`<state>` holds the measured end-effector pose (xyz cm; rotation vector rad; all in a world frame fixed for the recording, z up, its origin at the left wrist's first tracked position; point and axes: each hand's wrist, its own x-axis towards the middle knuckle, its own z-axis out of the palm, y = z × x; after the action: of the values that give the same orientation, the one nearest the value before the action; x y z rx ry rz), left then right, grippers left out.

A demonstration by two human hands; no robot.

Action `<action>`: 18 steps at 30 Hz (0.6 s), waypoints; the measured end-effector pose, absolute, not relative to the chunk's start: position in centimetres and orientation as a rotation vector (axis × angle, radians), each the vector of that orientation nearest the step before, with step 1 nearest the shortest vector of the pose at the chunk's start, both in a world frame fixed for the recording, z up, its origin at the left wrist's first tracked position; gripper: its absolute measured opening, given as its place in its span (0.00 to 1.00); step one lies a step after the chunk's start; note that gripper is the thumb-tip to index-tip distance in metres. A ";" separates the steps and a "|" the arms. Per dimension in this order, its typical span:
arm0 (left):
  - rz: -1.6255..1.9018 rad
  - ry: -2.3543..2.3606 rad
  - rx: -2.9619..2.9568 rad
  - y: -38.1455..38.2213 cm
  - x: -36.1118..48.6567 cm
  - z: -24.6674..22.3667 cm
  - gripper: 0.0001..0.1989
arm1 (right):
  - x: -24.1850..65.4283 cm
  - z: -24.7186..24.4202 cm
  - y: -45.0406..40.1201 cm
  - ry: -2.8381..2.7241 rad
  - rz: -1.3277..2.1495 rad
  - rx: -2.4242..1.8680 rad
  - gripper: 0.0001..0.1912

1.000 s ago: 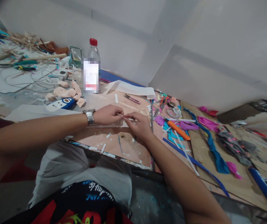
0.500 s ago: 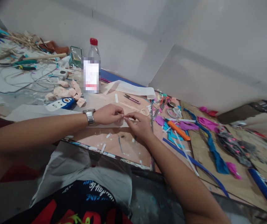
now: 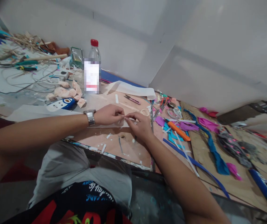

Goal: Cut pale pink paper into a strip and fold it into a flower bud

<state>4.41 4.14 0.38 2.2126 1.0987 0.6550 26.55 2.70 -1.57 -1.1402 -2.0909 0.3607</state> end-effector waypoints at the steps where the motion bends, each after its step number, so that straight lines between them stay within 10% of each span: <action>1: 0.652 1.096 2.214 4.2 4.4 0.3 0.13 | 26.5 -1.6 2.7 -2.093 0.363 -1.137 0.10; 18: 0.664 1.099 2.211 4.3 4.4 0.4 0.14 | 26.5 -1.2 2.4 -2.107 0.404 -1.124 0.13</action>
<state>4.37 4.26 0.44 2.2111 1.0985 0.6637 26.53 2.41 -1.23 -1.1241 -2.1069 0.4045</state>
